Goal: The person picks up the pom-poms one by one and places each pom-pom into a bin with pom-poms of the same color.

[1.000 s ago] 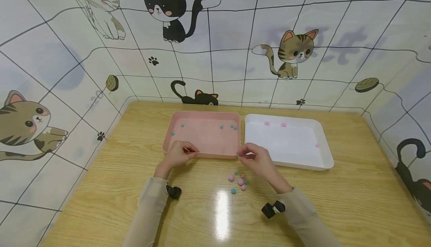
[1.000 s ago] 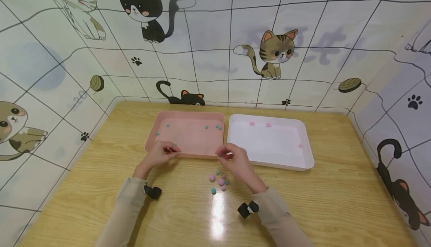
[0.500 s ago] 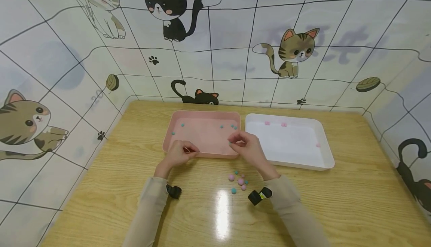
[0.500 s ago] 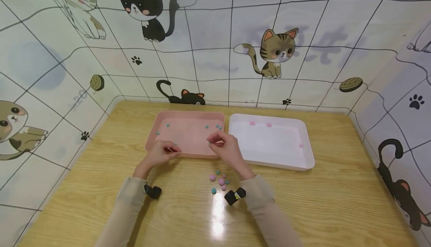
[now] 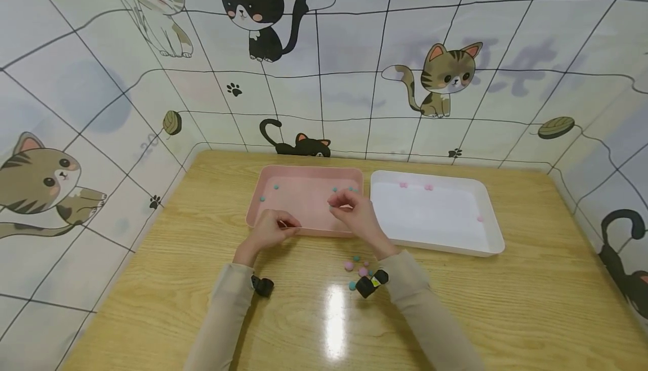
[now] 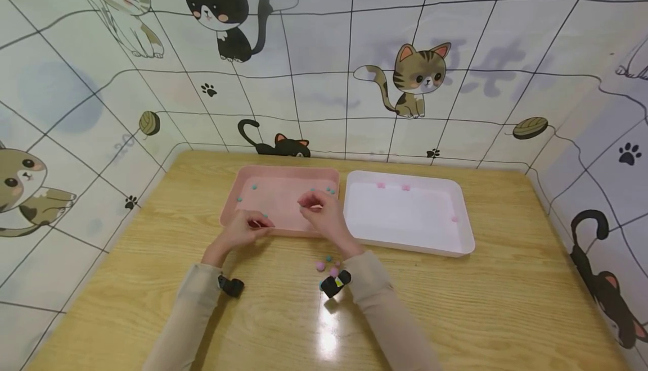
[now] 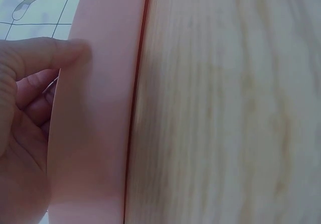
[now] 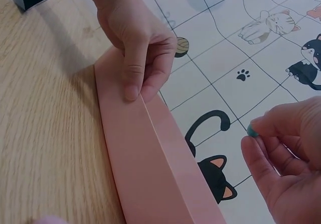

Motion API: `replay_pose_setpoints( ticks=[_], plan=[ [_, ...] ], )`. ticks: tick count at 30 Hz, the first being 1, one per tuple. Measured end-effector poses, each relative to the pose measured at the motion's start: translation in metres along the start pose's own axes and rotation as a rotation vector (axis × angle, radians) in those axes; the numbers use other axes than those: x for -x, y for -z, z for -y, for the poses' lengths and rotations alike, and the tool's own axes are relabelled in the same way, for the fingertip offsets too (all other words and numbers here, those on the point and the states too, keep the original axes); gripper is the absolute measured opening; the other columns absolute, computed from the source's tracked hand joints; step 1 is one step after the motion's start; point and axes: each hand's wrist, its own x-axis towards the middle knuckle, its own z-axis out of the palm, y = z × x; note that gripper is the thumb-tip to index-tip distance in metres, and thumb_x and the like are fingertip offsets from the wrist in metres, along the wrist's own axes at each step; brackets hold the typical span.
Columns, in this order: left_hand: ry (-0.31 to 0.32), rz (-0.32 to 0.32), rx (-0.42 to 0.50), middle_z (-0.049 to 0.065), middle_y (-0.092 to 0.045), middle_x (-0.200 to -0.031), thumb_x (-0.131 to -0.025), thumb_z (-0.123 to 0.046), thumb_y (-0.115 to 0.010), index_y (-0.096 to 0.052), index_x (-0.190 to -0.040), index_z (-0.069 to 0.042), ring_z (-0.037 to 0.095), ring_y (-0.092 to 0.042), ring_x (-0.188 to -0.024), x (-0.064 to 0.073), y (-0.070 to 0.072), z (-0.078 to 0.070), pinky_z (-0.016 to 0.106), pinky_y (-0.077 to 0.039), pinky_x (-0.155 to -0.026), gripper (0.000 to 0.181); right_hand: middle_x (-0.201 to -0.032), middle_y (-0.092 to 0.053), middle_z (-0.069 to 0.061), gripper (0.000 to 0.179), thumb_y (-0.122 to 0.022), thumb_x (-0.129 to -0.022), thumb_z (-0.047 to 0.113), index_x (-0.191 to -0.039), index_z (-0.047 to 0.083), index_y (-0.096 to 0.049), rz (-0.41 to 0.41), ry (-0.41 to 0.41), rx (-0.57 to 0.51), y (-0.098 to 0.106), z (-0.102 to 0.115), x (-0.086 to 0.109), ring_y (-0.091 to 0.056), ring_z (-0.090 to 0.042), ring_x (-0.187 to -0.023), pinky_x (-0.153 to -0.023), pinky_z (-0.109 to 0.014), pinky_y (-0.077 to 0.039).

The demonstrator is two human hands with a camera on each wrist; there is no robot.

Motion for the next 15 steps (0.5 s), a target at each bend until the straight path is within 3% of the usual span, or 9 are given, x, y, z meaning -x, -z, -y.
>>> replay_pose_setpoints(
  ticks=[4, 9, 15],
  plan=[
    [0.0, -0.003, 0.0, 0.002, -0.069, -0.076, -0.081, -0.007, -0.071, -0.073, -0.079, -0.003, 0.008, -0.06, -0.068, 0.0, 0.0, 0.001, 0.023, -0.051, -0.061, 0.005, -0.094, -0.064, -0.017, 0.012, -0.067, -0.082, -0.004, -0.093, -0.002, -0.065, -0.006, -0.056, -0.003, -0.005, 0.0, -0.011, -0.061, -0.025, -0.087, -0.08, -0.029, -0.053],
    [0.005, 0.002, 0.0, 0.002, -0.069, -0.076, -0.08, -0.006, -0.072, -0.073, -0.079, -0.003, 0.008, -0.059, -0.069, -0.001, 0.0, 0.001, 0.023, -0.051, -0.062, 0.004, -0.094, -0.063, -0.022, 0.011, -0.065, -0.082, -0.008, -0.093, -0.008, -0.063, 0.002, -0.004, -0.039, -0.011, -0.003, -0.022, -0.06, -0.032, -0.086, -0.08, -0.034, -0.053],
    [-0.001, 0.003, -0.003, 0.002, -0.069, -0.076, -0.081, -0.007, -0.072, -0.073, -0.079, -0.003, 0.007, -0.059, -0.069, -0.001, 0.001, -0.001, 0.023, -0.05, -0.062, 0.005, -0.091, -0.065, -0.019, 0.01, -0.066, -0.081, -0.008, -0.091, -0.006, -0.065, -0.013, -0.001, -0.014, -0.016, -0.005, -0.03, -0.062, -0.026, -0.084, -0.077, -0.025, -0.051]
  ],
)
